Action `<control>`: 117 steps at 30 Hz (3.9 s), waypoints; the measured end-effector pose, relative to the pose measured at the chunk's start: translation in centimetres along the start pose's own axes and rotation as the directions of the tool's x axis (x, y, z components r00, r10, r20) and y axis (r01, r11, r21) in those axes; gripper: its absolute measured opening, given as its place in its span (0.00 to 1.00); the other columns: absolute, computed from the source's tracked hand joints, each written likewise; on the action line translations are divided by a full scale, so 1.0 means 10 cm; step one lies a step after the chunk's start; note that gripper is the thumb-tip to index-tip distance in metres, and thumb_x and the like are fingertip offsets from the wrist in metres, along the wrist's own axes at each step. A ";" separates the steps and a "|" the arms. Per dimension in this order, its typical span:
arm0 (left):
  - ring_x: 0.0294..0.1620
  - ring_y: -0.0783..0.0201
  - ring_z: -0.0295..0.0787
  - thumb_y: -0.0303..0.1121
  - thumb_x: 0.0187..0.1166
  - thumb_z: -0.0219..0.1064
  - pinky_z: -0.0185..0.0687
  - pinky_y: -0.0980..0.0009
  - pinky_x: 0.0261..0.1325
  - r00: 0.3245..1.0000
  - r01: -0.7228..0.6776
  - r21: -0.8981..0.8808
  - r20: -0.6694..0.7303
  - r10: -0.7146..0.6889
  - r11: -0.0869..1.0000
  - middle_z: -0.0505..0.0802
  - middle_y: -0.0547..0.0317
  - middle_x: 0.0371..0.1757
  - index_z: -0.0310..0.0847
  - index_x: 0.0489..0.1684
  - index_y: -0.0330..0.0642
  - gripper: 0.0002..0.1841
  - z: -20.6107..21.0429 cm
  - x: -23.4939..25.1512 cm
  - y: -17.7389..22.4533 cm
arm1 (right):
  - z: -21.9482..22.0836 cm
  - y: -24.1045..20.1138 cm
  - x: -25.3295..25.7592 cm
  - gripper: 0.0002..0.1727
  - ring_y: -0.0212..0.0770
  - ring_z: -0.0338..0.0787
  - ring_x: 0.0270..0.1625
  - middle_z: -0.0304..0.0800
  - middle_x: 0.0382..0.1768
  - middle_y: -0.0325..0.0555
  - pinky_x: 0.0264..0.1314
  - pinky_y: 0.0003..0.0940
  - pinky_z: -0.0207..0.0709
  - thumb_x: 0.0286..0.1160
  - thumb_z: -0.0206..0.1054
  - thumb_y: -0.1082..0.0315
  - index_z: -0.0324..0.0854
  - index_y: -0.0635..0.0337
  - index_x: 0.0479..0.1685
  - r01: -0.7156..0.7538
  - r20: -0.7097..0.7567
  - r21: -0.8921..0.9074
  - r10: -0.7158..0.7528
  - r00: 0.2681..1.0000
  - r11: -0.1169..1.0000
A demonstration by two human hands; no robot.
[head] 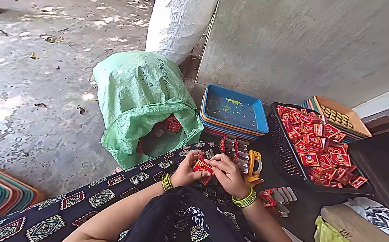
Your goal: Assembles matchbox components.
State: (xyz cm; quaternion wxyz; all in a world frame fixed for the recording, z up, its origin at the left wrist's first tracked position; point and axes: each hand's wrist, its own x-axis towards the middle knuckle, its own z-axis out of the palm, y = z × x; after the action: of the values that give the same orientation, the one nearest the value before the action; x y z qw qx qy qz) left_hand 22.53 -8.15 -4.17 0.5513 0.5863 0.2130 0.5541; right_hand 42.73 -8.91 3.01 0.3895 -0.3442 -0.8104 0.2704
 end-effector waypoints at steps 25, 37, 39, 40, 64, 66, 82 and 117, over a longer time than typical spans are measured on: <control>0.42 0.67 0.92 0.32 0.91 0.48 0.91 0.68 0.46 0.963 0.190 0.166 -0.225 -0.150 0.968 0.92 0.58 0.46 0.77 0.57 0.38 0.13 -0.09 0.04 -0.01 | -1.21 1.41 -0.98 0.25 0.51 0.91 0.64 0.92 0.60 0.56 0.71 0.52 0.81 0.81 0.66 0.64 0.76 0.66 0.75 -0.922 -0.503 -0.119 0.778 0.376 0.369; 0.45 0.72 0.91 0.33 0.94 0.45 0.89 0.73 0.49 0.943 0.251 0.238 -0.281 -0.181 0.938 0.91 0.61 0.47 0.76 0.59 0.39 0.14 -0.07 0.03 -0.07 | -1.58 2.23 -1.72 0.27 0.43 0.91 0.48 0.91 0.61 0.53 0.53 0.44 0.83 0.77 0.75 0.60 0.79 0.59 0.74 -0.985 -0.390 0.011 0.908 0.153 0.170; 0.44 0.72 0.91 0.33 0.94 0.44 0.89 0.73 0.49 0.943 0.245 0.239 -0.283 -0.175 0.940 0.91 0.61 0.46 0.76 0.59 0.39 0.15 -0.08 0.03 -0.06 | -1.59 2.25 -1.71 0.28 0.43 0.92 0.48 0.93 0.58 0.52 0.54 0.44 0.83 0.71 0.80 0.61 0.82 0.59 0.71 -0.984 -0.409 0.001 0.898 0.160 0.176; 0.43 0.72 0.91 0.33 0.94 0.45 0.89 0.73 0.48 0.942 0.248 0.237 -0.286 -0.176 0.939 0.91 0.61 0.46 0.76 0.59 0.39 0.14 -0.08 0.03 -0.05 | -1.59 2.25 -1.70 0.28 0.42 0.91 0.47 0.93 0.57 0.51 0.53 0.44 0.82 0.69 0.81 0.61 0.83 0.59 0.70 -0.984 -0.410 0.006 0.898 0.158 0.176; 0.43 0.71 0.91 0.34 0.93 0.46 0.90 0.72 0.48 0.951 0.220 0.229 -0.268 -0.156 0.948 0.92 0.61 0.45 0.76 0.59 0.39 0.14 -0.09 0.03 -0.05 | -1.22 1.79 -1.62 0.16 0.56 0.88 0.69 0.92 0.60 0.57 0.70 0.60 0.78 0.78 0.66 0.59 0.90 0.58 0.54 -0.883 -0.548 -0.405 0.836 0.028 -0.237; 0.43 0.71 0.91 0.35 0.92 0.48 0.90 0.71 0.48 0.960 0.199 0.249 -0.242 -0.138 0.948 0.92 0.61 0.46 0.76 0.59 0.38 0.14 -0.07 0.05 -0.04 | -1.21 1.78 -1.55 0.15 0.56 0.88 0.68 0.92 0.59 0.57 0.72 0.59 0.77 0.77 0.69 0.59 0.90 0.58 0.54 -0.922 -0.512 -0.366 0.854 0.088 -0.124; 0.43 0.67 0.91 0.39 0.94 0.50 0.91 0.66 0.50 0.988 0.087 0.357 -0.147 -0.036 0.930 0.91 0.55 0.46 0.76 0.59 0.35 0.16 -0.15 0.03 -0.06 | 0.37 0.05 0.18 0.14 0.42 0.89 0.65 0.89 0.66 0.54 0.68 0.39 0.83 0.83 0.65 0.72 0.86 0.71 0.59 -0.466 0.076 0.757 0.648 0.758 0.457; 0.61 0.63 0.88 0.33 0.73 0.64 0.92 0.68 0.50 0.987 0.164 0.487 -0.079 -0.143 0.858 0.81 0.44 0.69 0.57 0.78 0.29 0.33 -0.11 -0.03 -0.24 | -2.74 1.37 -1.51 0.23 0.66 0.72 0.82 0.75 0.76 0.71 0.87 0.57 0.64 0.83 0.63 0.70 0.74 0.66 0.76 -0.927 -0.932 -0.226 0.209 0.295 0.298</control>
State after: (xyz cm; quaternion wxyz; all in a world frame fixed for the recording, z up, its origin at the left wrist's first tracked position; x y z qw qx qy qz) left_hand 22.29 -7.26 -6.65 0.4217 0.6771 0.4040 0.4477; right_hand 76.80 -7.39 1.71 0.3532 -0.8514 -0.3608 -0.1421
